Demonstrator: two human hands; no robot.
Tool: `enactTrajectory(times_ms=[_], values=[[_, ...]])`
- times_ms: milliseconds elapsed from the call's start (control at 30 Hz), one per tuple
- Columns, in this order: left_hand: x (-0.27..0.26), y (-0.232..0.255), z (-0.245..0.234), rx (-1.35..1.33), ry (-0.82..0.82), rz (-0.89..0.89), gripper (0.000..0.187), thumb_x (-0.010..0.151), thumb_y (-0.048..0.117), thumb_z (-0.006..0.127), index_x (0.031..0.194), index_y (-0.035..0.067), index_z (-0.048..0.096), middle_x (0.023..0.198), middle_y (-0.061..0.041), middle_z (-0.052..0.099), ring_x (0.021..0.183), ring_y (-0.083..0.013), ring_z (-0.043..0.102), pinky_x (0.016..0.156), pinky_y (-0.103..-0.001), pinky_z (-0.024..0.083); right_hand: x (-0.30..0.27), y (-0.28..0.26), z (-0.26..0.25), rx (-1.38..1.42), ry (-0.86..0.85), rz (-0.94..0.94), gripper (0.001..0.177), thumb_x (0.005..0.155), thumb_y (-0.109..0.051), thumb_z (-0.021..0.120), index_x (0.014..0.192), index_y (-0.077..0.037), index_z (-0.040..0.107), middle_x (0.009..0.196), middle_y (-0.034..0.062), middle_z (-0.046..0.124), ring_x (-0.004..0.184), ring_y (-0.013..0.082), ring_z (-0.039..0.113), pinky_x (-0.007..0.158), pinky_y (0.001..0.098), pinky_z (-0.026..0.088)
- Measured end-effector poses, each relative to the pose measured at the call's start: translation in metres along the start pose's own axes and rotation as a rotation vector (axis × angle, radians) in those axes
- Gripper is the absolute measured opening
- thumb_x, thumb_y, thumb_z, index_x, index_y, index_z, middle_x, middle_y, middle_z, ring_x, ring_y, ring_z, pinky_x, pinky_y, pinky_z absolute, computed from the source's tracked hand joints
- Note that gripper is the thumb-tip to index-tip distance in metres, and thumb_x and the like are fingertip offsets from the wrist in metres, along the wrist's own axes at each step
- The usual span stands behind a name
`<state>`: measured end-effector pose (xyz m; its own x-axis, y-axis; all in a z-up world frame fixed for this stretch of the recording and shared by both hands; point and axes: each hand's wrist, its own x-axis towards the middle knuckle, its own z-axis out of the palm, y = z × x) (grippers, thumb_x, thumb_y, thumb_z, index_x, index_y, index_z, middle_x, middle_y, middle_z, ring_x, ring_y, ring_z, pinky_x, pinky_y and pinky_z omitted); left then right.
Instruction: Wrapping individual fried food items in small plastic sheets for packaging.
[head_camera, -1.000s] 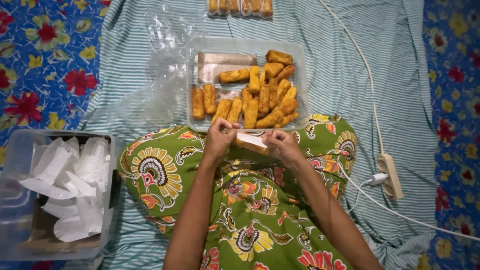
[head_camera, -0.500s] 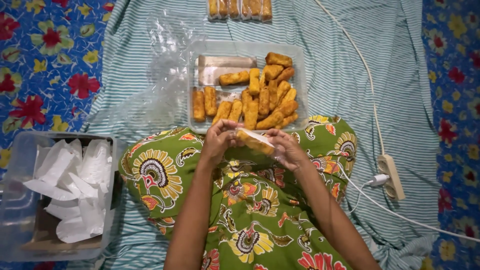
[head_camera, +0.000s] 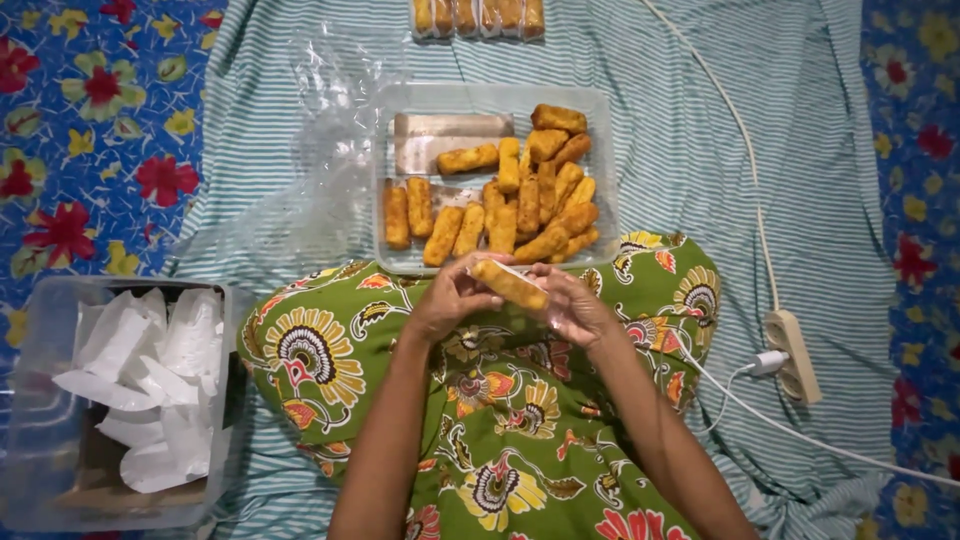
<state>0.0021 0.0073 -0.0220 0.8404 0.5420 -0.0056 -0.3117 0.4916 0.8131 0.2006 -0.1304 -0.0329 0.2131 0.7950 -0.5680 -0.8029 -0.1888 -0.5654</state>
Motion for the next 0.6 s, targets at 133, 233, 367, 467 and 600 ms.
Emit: enactTrajectory(times_ms=[133, 233, 367, 467, 600], values=[[0.004, -0.007, -0.003, 0.003, 0.011, 0.021, 0.064, 0.071, -0.015, 0.083, 0.131, -0.003, 0.064, 0.123, -0.015, 0.069, 0.102, -0.0219, 0.070, 0.082, -0.034, 0.065, -0.002, -0.001, 0.006, 0.022, -0.005, 0.002, 0.033, 0.082, -0.001, 0.069, 0.114, -0.005, 0.063, 0.100, 0.0082, 0.069, 0.092, 0.0261, 0.074, 0.083, 0.0447, 0.064], [0.006, -0.010, -0.005, 0.001, 0.019, 0.013, 0.064, 0.070, -0.014, 0.085, 0.130, -0.003, 0.065, 0.122, -0.015, 0.070, 0.102, -0.0215, 0.070, 0.083, -0.034, 0.065, 0.002, 0.000, 0.004, 0.039, -0.015, 0.016, 0.033, 0.084, -0.002, 0.069, 0.116, -0.005, 0.062, 0.102, 0.0087, 0.069, 0.093, 0.0268, 0.074, 0.085, 0.0468, 0.063], [0.008, -0.009, -0.006, -0.029, 0.049, 0.003, 0.062, 0.068, -0.019, 0.084, 0.125, -0.004, 0.064, 0.103, -0.015, 0.071, 0.089, -0.0241, 0.073, 0.069, -0.036, 0.068, 0.002, 0.000, 0.001, 0.022, -0.023, 0.031, 0.033, 0.087, -0.004, 0.067, 0.119, -0.006, 0.061, 0.106, 0.0103, 0.070, 0.096, 0.0300, 0.073, 0.087, 0.0522, 0.062], [0.007, -0.007, -0.008, -0.034, 0.074, 0.010, 0.059, 0.068, -0.017, 0.085, 0.122, -0.003, 0.065, 0.099, -0.015, 0.072, 0.085, -0.0240, 0.074, 0.065, -0.036, 0.068, 0.003, 0.000, -0.001, -0.005, -0.034, 0.033, 0.034, 0.088, -0.006, 0.066, 0.121, -0.007, 0.059, 0.108, 0.0112, 0.069, 0.097, 0.0305, 0.073, 0.087, 0.0532, 0.061], [0.006, -0.003, -0.006, -0.026, 0.104, 0.033, 0.053, 0.069, -0.013, 0.086, 0.117, -0.001, 0.067, 0.094, -0.015, 0.072, 0.079, -0.0239, 0.074, 0.062, -0.035, 0.067, -0.011, -0.007, 0.009, -0.169, -0.049, 0.045, 0.039, 0.086, -0.011, 0.067, 0.124, -0.010, 0.058, 0.110, 0.0109, 0.068, 0.099, 0.0286, 0.071, 0.087, 0.0531, 0.062]])
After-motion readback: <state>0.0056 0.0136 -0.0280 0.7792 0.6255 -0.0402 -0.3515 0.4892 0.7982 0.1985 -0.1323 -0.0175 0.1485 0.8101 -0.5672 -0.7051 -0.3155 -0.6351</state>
